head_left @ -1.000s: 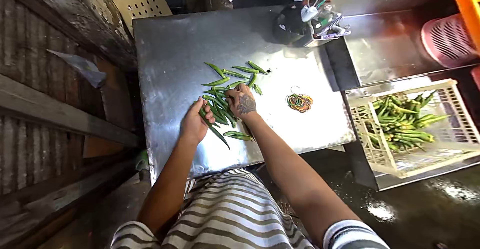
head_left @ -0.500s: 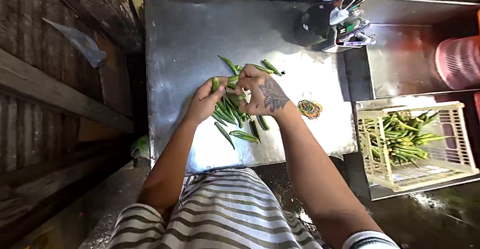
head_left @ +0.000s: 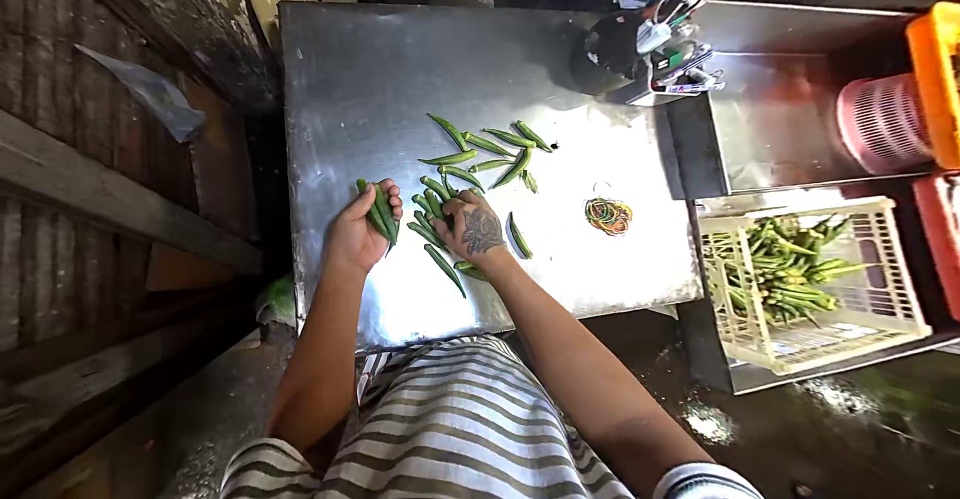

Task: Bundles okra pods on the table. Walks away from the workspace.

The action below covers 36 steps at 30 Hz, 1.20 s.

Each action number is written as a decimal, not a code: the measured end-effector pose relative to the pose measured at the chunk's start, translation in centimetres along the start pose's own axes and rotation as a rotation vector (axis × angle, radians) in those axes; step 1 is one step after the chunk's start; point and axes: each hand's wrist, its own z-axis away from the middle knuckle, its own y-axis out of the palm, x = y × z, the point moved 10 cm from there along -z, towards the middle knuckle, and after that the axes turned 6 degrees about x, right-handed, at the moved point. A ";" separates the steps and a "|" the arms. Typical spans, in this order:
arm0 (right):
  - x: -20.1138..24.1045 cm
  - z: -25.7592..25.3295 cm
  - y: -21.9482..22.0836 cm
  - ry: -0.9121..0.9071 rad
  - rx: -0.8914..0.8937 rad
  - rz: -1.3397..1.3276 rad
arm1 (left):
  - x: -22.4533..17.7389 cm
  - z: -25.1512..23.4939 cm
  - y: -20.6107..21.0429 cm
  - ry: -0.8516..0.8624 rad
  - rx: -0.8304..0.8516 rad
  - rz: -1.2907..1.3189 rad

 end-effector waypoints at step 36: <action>6.5 2.6 -3.7 -0.209 -0.032 -0.528 | 4.5 1.9 0.4 -0.119 0.071 -0.003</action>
